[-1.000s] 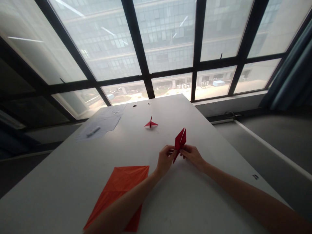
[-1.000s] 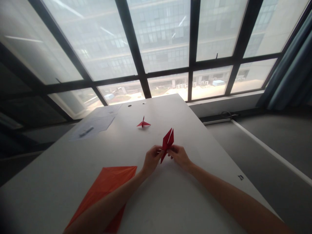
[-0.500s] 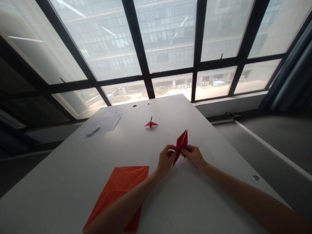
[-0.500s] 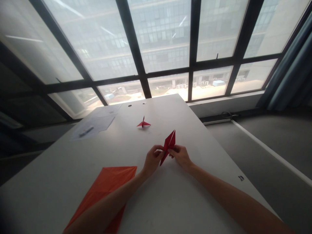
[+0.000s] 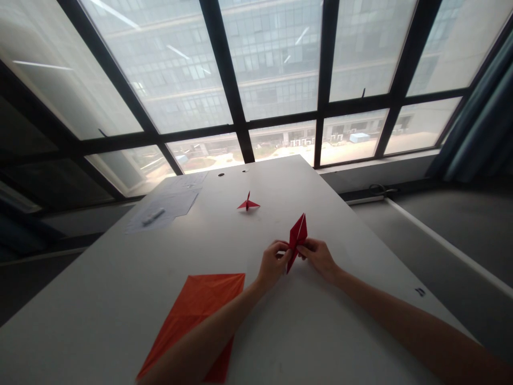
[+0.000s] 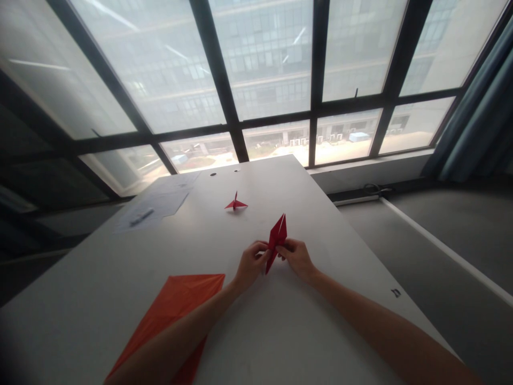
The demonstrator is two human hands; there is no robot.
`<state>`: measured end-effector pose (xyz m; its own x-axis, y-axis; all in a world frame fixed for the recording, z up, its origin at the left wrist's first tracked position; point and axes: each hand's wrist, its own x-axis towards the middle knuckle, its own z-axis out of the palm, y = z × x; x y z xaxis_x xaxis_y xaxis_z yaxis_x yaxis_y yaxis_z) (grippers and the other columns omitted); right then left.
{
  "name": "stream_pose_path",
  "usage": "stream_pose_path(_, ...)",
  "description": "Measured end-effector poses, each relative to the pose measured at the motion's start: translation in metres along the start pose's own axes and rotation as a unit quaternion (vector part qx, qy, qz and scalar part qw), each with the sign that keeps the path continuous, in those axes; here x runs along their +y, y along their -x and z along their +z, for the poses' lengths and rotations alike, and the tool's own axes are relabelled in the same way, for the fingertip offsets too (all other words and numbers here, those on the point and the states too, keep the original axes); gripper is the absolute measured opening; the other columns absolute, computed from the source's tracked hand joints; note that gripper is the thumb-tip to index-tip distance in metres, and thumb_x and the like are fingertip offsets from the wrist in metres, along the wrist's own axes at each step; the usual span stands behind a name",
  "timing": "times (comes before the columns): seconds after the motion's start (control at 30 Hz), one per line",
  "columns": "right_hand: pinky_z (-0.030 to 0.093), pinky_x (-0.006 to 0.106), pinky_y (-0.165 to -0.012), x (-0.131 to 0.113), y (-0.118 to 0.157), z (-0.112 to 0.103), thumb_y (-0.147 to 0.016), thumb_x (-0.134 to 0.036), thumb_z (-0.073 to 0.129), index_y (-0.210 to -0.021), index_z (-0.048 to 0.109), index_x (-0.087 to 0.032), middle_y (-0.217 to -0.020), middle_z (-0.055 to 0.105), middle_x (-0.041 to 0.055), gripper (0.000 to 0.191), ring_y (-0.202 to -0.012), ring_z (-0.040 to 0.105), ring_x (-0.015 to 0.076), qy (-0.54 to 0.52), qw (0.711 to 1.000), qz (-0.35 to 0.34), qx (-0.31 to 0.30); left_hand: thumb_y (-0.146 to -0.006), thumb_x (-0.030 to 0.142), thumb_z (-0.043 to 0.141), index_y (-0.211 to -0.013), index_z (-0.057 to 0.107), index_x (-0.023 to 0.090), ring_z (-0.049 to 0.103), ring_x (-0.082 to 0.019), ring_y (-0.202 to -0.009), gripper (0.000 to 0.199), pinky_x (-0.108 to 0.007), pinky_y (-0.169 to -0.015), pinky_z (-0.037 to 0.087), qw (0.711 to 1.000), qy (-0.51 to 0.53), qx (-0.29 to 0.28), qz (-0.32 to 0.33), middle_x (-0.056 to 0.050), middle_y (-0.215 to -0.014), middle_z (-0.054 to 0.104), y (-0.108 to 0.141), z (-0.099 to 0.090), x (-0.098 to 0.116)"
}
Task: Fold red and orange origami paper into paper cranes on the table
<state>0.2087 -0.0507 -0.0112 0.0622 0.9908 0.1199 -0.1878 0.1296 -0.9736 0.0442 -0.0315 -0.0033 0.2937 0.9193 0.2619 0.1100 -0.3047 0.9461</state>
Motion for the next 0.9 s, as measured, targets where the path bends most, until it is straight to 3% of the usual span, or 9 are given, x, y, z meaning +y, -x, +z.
stream_pose_path(0.4,0.038,0.026,-0.052,-0.0037,0.0008,0.0024,-0.072,-0.041,0.076,-0.076,0.071,-0.013,-0.058,0.06,0.0002,0.029,-0.054,0.049,0.0125,0.015,1.0,0.008,0.017,-0.082,0.039,0.066,-0.075,0.069,0.015,0.061,-0.018,-0.082,0.026,-0.024,-0.07,0.05,0.999,0.03,-0.01,-0.026,-0.008,-0.092,0.067,-0.004,-0.0023,-0.0003)
stream_pose_path(0.7,0.046,0.029,-0.058,0.0012,0.0006,-0.0028,-0.074,-0.05,0.073,-0.09,0.072,-0.013,-0.072,0.069,0.0068,0.039,-0.061,0.059,0.0162,0.013,1.0,0.011,-0.013,-0.081,0.046,0.066,-0.087,0.071,0.013,0.061,-0.017,-0.076,0.034,-0.027,-0.071,0.049,0.994,0.086,-0.014,-0.063,-0.007,-0.086,0.07,-0.0054,-0.0075,-0.0054)
stream_pose_path(0.9,0.043,0.027,-0.054,0.0,-0.0018,-0.0018,-0.074,-0.05,0.073,-0.089,0.07,-0.015,-0.073,0.069,0.0058,0.038,-0.058,0.055,0.0144,0.007,0.999,-0.009,0.033,-0.08,0.044,0.068,-0.085,0.071,0.014,0.061,-0.015,-0.073,0.031,-0.025,-0.068,0.048,0.993,0.091,-0.002,-0.071,-0.006,-0.083,0.07,-0.0056,-0.0066,-0.008)
